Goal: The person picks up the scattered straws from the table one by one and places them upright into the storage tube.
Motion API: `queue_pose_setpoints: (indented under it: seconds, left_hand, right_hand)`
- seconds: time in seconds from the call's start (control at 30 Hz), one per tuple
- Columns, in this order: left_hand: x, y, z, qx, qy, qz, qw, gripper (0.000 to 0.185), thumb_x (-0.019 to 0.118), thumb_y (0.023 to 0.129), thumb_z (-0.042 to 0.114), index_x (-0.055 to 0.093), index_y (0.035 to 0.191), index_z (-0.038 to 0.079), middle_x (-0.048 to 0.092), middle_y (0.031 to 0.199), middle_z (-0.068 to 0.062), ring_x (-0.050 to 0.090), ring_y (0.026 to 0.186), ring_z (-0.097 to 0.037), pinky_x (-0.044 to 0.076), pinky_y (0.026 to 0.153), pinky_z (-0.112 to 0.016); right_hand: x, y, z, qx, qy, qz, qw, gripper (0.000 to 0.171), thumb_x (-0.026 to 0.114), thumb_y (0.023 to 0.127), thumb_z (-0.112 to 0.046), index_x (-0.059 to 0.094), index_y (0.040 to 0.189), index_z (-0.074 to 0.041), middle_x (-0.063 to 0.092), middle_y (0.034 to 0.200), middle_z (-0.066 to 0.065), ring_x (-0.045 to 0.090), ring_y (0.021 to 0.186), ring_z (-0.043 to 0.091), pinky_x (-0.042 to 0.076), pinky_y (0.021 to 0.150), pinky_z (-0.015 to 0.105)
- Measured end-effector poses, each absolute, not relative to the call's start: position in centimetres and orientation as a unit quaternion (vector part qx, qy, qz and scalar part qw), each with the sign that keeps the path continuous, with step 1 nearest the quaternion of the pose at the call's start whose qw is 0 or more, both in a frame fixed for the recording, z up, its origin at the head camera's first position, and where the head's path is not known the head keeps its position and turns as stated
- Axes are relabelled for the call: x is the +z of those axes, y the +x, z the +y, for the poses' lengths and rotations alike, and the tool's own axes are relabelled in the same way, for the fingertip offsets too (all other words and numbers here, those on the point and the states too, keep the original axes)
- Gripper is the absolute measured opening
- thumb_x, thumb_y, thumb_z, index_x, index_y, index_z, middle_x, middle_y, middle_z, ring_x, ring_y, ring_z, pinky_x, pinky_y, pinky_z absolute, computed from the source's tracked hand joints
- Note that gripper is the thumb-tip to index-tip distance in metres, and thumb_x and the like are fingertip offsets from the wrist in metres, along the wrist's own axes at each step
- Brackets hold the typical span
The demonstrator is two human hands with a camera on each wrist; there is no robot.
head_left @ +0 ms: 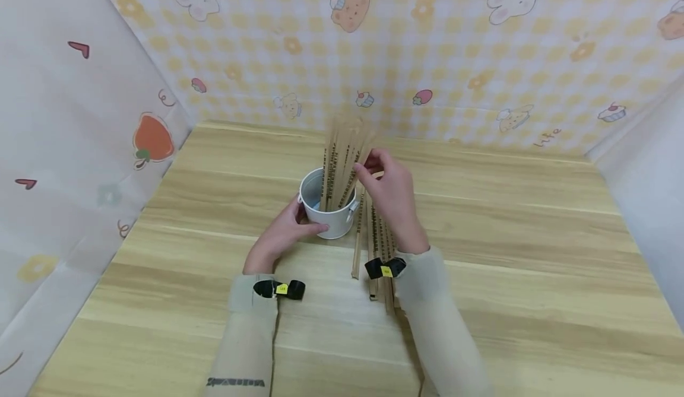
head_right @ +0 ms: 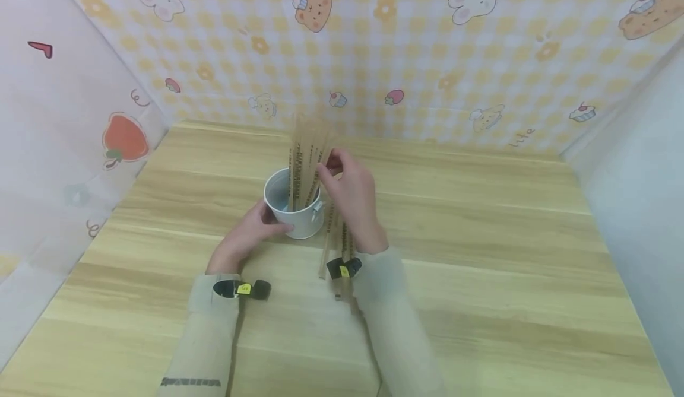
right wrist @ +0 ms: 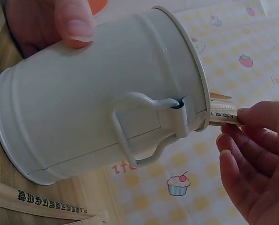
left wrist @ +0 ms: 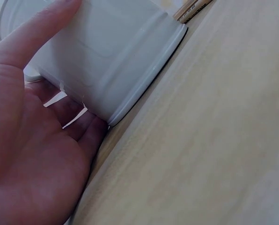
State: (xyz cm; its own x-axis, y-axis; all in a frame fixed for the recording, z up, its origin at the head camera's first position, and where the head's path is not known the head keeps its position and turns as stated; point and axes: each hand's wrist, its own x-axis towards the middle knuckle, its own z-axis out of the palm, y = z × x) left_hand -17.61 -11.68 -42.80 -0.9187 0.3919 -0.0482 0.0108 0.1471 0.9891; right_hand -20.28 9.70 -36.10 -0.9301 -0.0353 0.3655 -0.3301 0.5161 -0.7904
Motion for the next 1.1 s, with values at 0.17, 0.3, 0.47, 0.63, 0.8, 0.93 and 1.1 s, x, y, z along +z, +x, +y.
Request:
queue_pose_setpoints:
  seconds: [0.17,0.3,0.47,0.63,0.8,0.93,1.1]
  left_hand:
    - [-42.6,-17.7,-11.7,0.637,0.133,0.744,0.155,0.086,0.075,0.072,0.018,0.023,0.141,0.025,0.034,0.138,0.002,0.032,0.125,-0.014,0.025,0.103,-0.034]
    - [-42.7,-17.9,-11.7,0.64,0.138,0.74,0.151,0.087,0.075,0.072,0.018,0.022,0.141,0.023,0.033,0.138,0.001,0.032,0.125,-0.016,0.026,0.103,-0.035]
    - [-42.8,-17.9,-11.9,0.635,0.131,0.746,0.151,0.088,0.075,0.071,0.019,0.022,0.141,0.024,0.032,0.139,0.0,0.031,0.126,-0.018,0.026,0.103,-0.036]
    - [-44.5,-18.3,-12.1,0.633,0.124,0.75,0.147,0.088,0.077,0.068,0.025,0.024,0.138,0.034,0.034,0.137,0.005,0.032,0.125,-0.014,0.026,0.103,-0.035]
    - [-43.7,-18.1,-11.8,0.643,0.139,0.738,0.152,0.088,0.076,0.07,0.019,0.023,0.14,0.027,0.032,0.139,-0.001,0.031,0.126,-0.019,0.025,0.103,-0.038]
    - [-42.9,-17.7,-11.6,0.638,0.137,0.742,0.156,0.089,0.075,0.072,0.018,0.02,0.142,0.024,0.029,0.141,-0.002,0.028,0.128,-0.019,0.023,0.104,-0.037]
    - [-42.8,-17.5,-11.7,0.632,0.125,0.75,0.151,0.09,0.075,0.071,0.02,0.02,0.142,0.023,0.029,0.141,-0.002,0.028,0.128,-0.018,0.023,0.104,-0.035]
  right_hand:
    - [-36.1,-20.5,10.1,0.454,0.117,-0.874,0.125,0.024,0.059,0.086,-0.027,0.06,0.101,-0.008,0.062,0.088,-0.001,0.055,0.081,0.011,0.048,0.068,0.024]
    - [-35.8,-20.5,11.4,0.435,0.124,-0.886,0.1,0.027,0.055,0.089,-0.026,0.061,0.109,-0.009,0.065,0.091,-0.001,0.058,0.081,0.011,0.049,0.067,0.025]
    - [-36.2,-20.5,13.5,0.446,0.096,-0.886,0.079,0.029,0.052,0.091,-0.026,0.059,0.114,-0.011,0.065,0.092,-0.002,0.06,0.077,0.013,0.049,0.061,0.025]
    - [-37.2,-20.6,15.9,0.453,0.043,-0.889,0.055,0.035,0.053,0.089,-0.031,0.057,0.116,-0.009,0.063,0.096,0.002,0.06,0.08,0.016,0.05,0.064,0.027]
    - [-38.8,-21.0,18.1,0.449,-0.007,-0.893,0.016,0.037,0.053,0.089,-0.028,0.054,0.119,-0.006,0.061,0.099,0.008,0.06,0.082,0.024,0.051,0.066,0.032]
    - [-40.1,-21.3,18.9,0.418,-0.042,-0.906,-0.059,0.038,0.053,0.089,-0.03,0.053,0.119,-0.006,0.061,0.095,0.007,0.06,0.079,0.023,0.049,0.068,0.034]
    - [-41.4,-21.6,18.4,0.367,-0.045,-0.92,-0.13,0.03,0.053,0.088,-0.034,0.06,0.101,-0.007,0.063,0.085,0.006,0.059,0.072,0.019,0.048,0.065,0.032]
